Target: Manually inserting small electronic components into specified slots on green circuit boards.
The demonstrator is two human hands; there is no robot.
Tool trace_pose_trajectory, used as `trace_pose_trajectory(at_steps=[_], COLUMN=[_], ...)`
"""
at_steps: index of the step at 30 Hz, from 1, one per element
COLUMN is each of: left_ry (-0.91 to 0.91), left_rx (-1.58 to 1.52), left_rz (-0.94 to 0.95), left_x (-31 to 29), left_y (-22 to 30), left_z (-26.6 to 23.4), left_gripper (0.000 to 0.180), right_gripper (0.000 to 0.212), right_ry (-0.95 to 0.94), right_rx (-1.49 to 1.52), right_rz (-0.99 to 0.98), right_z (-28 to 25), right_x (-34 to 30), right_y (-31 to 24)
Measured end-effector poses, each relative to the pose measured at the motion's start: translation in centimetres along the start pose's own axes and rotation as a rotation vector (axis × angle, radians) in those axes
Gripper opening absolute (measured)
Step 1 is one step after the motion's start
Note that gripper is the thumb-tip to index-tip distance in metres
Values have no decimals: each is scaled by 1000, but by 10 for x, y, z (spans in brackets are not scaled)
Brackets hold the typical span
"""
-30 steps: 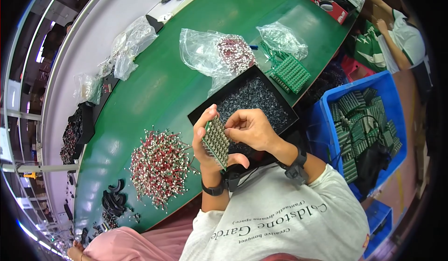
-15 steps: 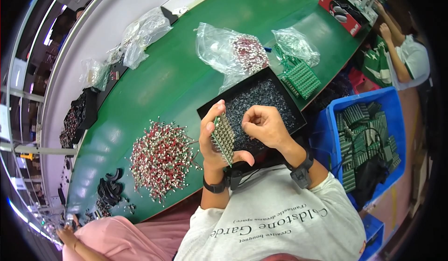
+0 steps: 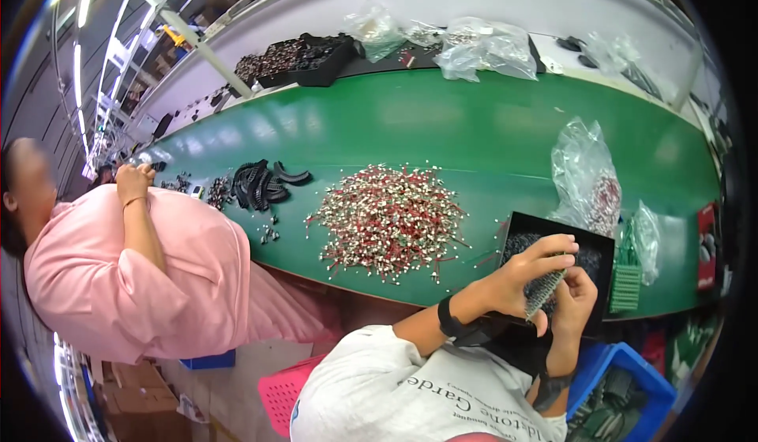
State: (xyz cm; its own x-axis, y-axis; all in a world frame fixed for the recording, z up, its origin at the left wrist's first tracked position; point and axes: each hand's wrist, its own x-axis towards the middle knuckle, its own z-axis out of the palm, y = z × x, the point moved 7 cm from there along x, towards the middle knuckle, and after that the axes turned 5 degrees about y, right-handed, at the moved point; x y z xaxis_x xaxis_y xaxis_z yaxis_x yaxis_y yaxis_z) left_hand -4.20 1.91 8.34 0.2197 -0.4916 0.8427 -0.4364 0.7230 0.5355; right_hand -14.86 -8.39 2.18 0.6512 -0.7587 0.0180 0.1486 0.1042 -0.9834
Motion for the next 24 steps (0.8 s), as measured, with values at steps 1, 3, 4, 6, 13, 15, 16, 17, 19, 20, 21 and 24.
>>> trace_pose_trajectory(at_steps=[1, 3, 4, 6, 13, 15, 16, 17, 19, 20, 21, 24], left_ry=[10, -7, -23, -12, -47, -46, -46, -45, -38, -32, -45, -49], left_rx=[20, 40, 25, 13, -48, -44, -41, -37, -25, -15, -29, -27], left_rz=[6, -33, -50, -31, -56, -61, -65, -65, -72, -71, -75, -70], left_x=[0, 1, 1, 1, 1, 0, 0, -1, -4, -3, -2, 2], left_y=[2, 3, 2, 1, 2, 2, 2, 2, 2, 3, 3, 5], left_z=[-4, -9, -5, -2, 7, 7, 7, 7, 6, 7, 10, 14], left_gripper=[111, 109, 108, 110, 109, 109, 110, 110, 110, 110, 111, 111], right_gripper=[10, 11, 13, 14, 12, 12, 12, 12, 12, 13, 13, 22], right_ry=[-41, -28, 4, -39, 19, 20, 18, 15, 3, 4, 3, -18], right_rx=[-12, 7, 25, 1, 75, 70, 70, 78, 86, 71, 55, 55], right_rz=[25, -28, -78, -99, -119, -111, -109, -93, -75, -80, -85, -85], right_z=[-2, 12, 16, 12, -3, -6, -7, -7, -10, -13, -13, -13], right_x=[2, 1, 1, 3, 6, 7, 6, 6, 7, 6, 7, 7], right_y=[5, -8, -15, -7, 6, 8, 8, 9, 11, 12, 11, 6])
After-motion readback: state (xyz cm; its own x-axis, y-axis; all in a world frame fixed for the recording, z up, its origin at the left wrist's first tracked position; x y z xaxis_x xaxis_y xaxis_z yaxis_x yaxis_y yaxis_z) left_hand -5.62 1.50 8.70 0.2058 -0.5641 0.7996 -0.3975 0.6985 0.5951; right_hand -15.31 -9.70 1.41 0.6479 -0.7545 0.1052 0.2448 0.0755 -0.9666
